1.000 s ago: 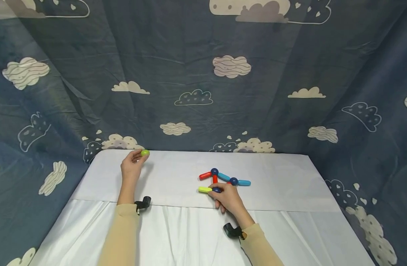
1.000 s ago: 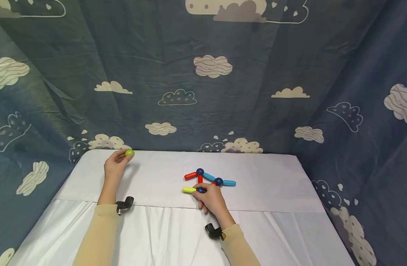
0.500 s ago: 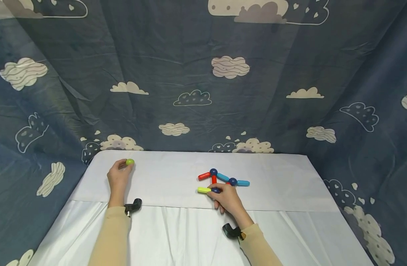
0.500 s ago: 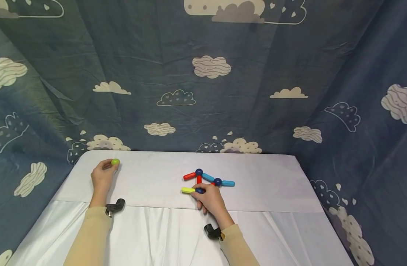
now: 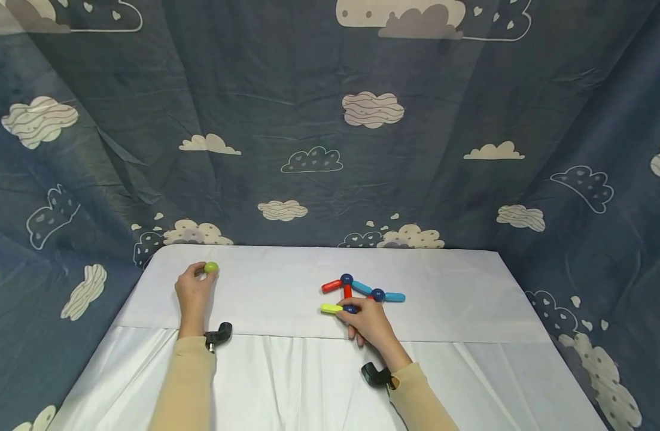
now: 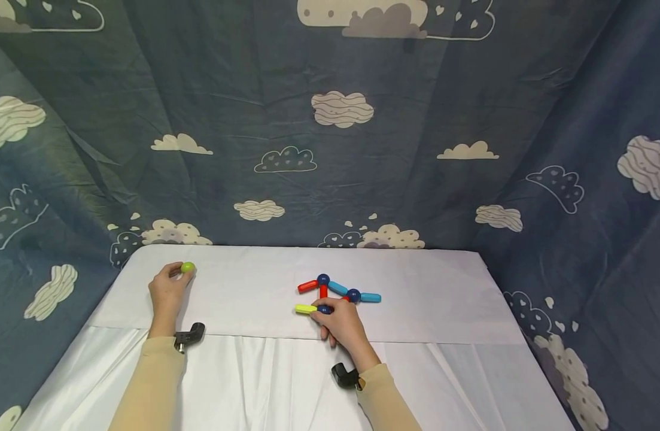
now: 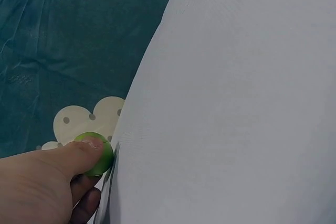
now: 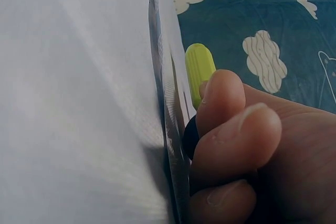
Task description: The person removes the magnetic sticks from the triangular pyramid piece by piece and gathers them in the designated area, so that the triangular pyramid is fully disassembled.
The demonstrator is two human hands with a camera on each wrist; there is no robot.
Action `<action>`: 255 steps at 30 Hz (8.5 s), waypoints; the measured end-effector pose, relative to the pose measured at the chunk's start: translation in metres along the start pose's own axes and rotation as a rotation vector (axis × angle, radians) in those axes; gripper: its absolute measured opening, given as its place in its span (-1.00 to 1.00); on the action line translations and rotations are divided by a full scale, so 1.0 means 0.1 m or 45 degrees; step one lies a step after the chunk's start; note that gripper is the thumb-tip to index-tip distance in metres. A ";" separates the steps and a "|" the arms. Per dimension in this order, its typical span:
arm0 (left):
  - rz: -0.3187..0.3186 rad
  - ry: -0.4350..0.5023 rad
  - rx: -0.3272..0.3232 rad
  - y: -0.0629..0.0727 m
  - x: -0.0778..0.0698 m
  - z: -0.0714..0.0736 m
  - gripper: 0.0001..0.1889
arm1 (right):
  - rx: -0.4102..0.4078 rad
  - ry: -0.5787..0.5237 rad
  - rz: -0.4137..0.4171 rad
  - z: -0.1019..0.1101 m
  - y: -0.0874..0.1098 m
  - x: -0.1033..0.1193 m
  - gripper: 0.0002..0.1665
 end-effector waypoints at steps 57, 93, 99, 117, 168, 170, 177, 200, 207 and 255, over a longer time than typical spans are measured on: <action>-0.612 -0.046 0.800 1.88 -1.07 -1.72 -0.76 | 0.003 -0.009 0.028 0.00 -0.02 -0.02 -0.67; -0.324 0.189 0.770 1.68 -0.96 -1.53 -0.81 | 0.135 -0.199 0.005 0.02 -0.05 -0.12 -0.60; -0.315 0.206 0.652 1.45 -1.01 -1.32 -0.84 | 0.119 -0.189 -0.004 0.04 -0.04 -0.11 -0.61; -0.261 0.159 0.560 0.58 -1.10 -1.06 -0.75 | 0.136 -0.198 -0.002 0.05 -0.05 -0.13 -0.59; -0.244 0.242 0.407 0.61 -0.85 -1.04 -0.64 | 0.136 -0.190 0.008 0.05 -0.02 -0.10 -0.59; -0.266 0.260 0.413 0.76 -0.93 -1.09 -0.64 | 0.138 -0.188 0.012 0.05 -0.03 -0.10 -0.59; -0.256 0.222 0.481 1.27 -1.05 -1.36 -0.64 | 0.143 -0.169 0.007 0.04 -0.03 -0.10 -0.61; -0.460 -0.022 0.526 1.59 -1.05 -1.70 -0.75 | 0.437 -0.061 0.040 -0.09 0.12 0.03 -0.64; -0.445 -0.024 0.539 1.60 -1.03 -1.70 -0.83 | 0.534 0.013 0.076 -0.06 0.18 0.09 -0.62; -0.483 -0.020 0.819 1.75 -1.04 -1.84 -0.86 | -0.180 0.377 0.029 0.42 -0.03 -0.01 -0.66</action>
Point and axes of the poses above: each hand's wrist, its own y-axis away from the middle knuckle, its own z-axis out of the back of the hand, x = y × z, the point moved 9 cm from there along -y, towards the middle knuckle, and after that the axes turned 2 degrees about y, right-handed, at the moved point
